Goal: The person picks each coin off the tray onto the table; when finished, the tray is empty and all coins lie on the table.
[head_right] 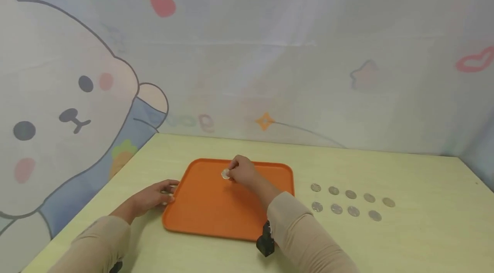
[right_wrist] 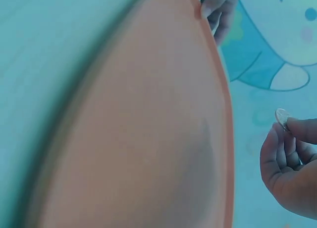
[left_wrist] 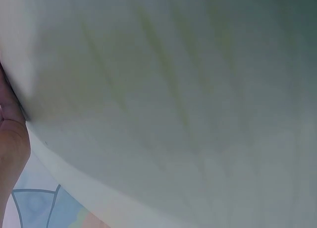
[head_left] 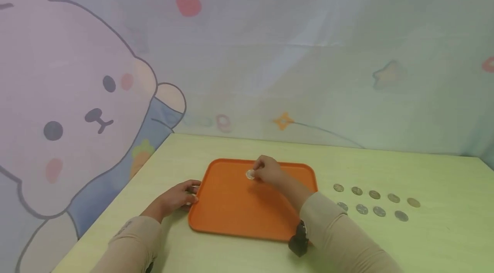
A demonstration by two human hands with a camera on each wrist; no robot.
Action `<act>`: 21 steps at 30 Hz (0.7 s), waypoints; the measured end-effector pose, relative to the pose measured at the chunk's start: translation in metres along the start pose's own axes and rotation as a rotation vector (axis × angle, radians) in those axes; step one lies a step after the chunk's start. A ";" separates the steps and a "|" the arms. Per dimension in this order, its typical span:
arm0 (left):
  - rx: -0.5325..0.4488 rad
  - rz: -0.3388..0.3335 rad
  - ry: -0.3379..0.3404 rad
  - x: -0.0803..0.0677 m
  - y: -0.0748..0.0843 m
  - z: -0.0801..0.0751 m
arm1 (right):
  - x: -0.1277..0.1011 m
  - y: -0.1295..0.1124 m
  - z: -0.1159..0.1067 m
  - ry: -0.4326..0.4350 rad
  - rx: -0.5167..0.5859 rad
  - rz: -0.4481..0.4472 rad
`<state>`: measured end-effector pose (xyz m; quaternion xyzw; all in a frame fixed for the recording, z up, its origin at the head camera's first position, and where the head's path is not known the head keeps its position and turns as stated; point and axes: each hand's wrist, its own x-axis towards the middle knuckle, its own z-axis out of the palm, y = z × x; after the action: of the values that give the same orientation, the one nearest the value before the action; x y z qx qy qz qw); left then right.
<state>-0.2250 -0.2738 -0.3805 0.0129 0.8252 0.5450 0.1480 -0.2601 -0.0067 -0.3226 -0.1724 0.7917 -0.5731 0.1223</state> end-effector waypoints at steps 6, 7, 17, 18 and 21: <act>0.003 -0.023 0.023 0.002 0.000 0.000 | -0.004 0.015 -0.012 -0.043 0.120 -0.052; 0.002 -0.028 0.031 0.003 -0.001 0.000 | -0.004 0.019 -0.014 -0.052 0.136 -0.062; 0.004 -0.020 0.008 0.003 -0.001 0.001 | -0.031 0.028 -0.054 -0.090 0.161 -0.065; 0.003 -0.022 0.011 0.003 -0.001 0.001 | -0.034 0.029 -0.059 -0.090 0.155 -0.064; 0.007 -0.024 0.012 0.001 0.000 0.000 | -0.043 0.034 -0.073 -0.097 0.147 -0.071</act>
<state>-0.2262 -0.2740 -0.3809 0.0005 0.8280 0.5405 0.1495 -0.2544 0.0837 -0.3324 -0.2185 0.7339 -0.6248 0.1523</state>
